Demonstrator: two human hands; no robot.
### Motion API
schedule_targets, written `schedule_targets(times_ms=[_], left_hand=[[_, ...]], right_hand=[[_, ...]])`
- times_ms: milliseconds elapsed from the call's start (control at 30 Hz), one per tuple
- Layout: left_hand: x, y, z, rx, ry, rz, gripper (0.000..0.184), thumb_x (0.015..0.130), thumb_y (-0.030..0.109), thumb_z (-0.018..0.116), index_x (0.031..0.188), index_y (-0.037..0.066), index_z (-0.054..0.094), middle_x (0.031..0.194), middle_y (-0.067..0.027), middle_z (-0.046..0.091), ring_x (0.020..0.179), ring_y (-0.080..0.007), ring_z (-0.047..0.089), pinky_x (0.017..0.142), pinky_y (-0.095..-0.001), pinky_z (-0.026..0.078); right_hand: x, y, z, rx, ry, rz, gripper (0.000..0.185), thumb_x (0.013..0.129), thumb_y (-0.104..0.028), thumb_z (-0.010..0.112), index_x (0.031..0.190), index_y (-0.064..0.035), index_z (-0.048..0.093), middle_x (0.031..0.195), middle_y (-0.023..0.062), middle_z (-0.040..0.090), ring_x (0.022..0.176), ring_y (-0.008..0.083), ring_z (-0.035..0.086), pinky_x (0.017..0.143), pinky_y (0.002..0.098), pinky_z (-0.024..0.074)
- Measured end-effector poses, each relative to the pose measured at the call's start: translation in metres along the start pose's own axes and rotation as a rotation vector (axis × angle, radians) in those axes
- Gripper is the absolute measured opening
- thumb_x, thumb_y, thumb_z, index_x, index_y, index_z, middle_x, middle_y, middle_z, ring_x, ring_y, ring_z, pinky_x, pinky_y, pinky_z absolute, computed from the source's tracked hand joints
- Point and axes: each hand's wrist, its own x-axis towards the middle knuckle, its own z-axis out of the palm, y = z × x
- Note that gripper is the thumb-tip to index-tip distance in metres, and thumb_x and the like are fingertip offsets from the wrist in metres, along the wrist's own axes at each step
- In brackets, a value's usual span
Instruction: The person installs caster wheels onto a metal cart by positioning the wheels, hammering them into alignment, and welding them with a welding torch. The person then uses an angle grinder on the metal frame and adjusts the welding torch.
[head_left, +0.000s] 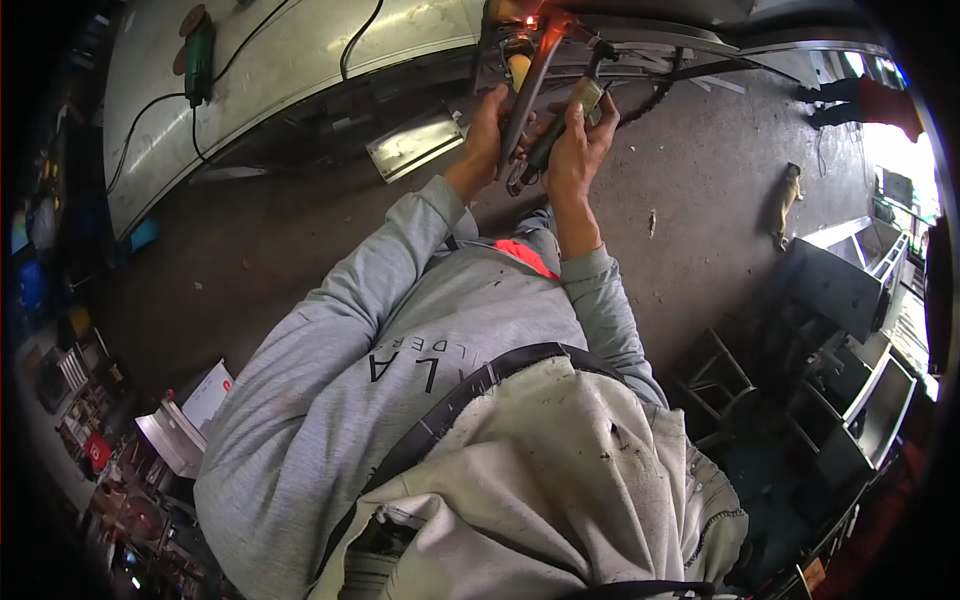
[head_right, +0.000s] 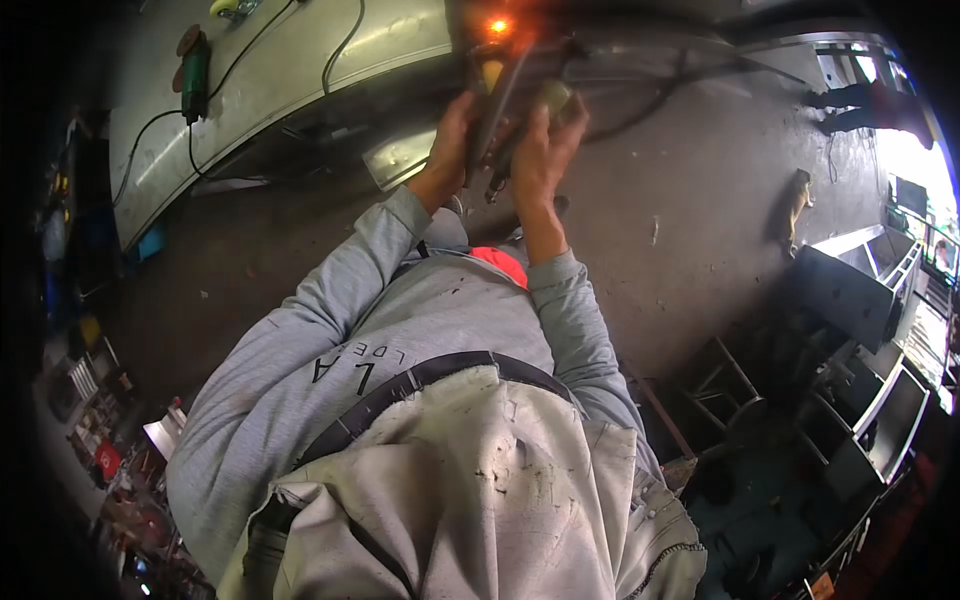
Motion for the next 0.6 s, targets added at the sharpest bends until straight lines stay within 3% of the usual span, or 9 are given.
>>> schedule_targets(times_ms=[67, 167, 267, 367, 600], left_hand=[[-0.005, 0.002, 0.001, 0.053, 0.004, 0.019, 0.073, 0.101, 0.072, 0.042, 0.114, 0.006, 0.07, 0.089, -0.0048, 0.071, 0.066, -0.0138, 0.061, 0.055, -0.0293, 0.047], [0.002, 0.001, -0.009, 0.036, -0.063, -0.076, 0.068, 0.102, 0.069, 0.043, 0.114, 0.008, 0.07, 0.094, -0.0048, 0.071, 0.069, -0.0134, 0.062, 0.054, -0.0287, 0.046], [-0.004, 0.004, -0.001, -0.077, -0.044, -0.028, 0.064, 0.103, 0.066, 0.044, 0.118, 0.01, 0.069, 0.095, -0.0039, 0.071, 0.069, -0.0138, 0.063, 0.057, -0.0281, 0.047], [0.0, 0.0, 0.003, -0.066, 0.021, 0.047, 0.07, 0.099, 0.068, 0.044, 0.107, 0.005, 0.073, 0.074, -0.0007, 0.065, 0.059, -0.0116, 0.057, 0.054, -0.0264, 0.044], [-0.01, 0.006, 0.011, -0.072, 0.033, 0.068, 0.071, 0.098, 0.07, 0.045, 0.107, 0.006, 0.074, 0.072, 0.0032, 0.059, 0.061, -0.0095, 0.049, 0.058, -0.0252, 0.038]], right_hand=[[-0.002, 0.001, 0.001, 0.018, -0.002, 0.012, 0.051, 0.107, -0.011, 0.058, 0.152, -0.0049, 0.035, 0.094, 0.0135, 0.069, 0.057, 0.0153, 0.061, 0.051, 0.0294, 0.0526], [-0.011, -0.017, 0.012, 0.051, -0.016, 0.051, 0.055, 0.108, -0.011, 0.057, 0.156, -0.006, 0.031, 0.093, 0.0128, 0.069, 0.058, 0.0136, 0.062, 0.049, 0.0289, 0.0525], [-0.022, -0.046, 0.02, 0.005, -0.086, 0.196, 0.066, 0.105, -0.006, 0.056, 0.165, -0.006, 0.027, 0.097, 0.0101, 0.07, 0.073, 0.0107, 0.065, 0.061, 0.0266, 0.0539], [-0.019, -0.029, 0.023, -0.081, -0.095, 0.089, 0.073, 0.105, -0.005, 0.055, 0.169, -0.0065, 0.021, 0.088, 0.0084, 0.072, 0.065, 0.0106, 0.063, 0.057, 0.0278, 0.0534], [-0.017, -0.017, 0.028, -0.156, -0.124, 0.016, 0.07, 0.11, -0.008, 0.054, 0.17, -0.0104, 0.018, 0.089, 0.008, 0.07, 0.058, 0.0093, 0.061, 0.047, 0.0285, 0.0526]])
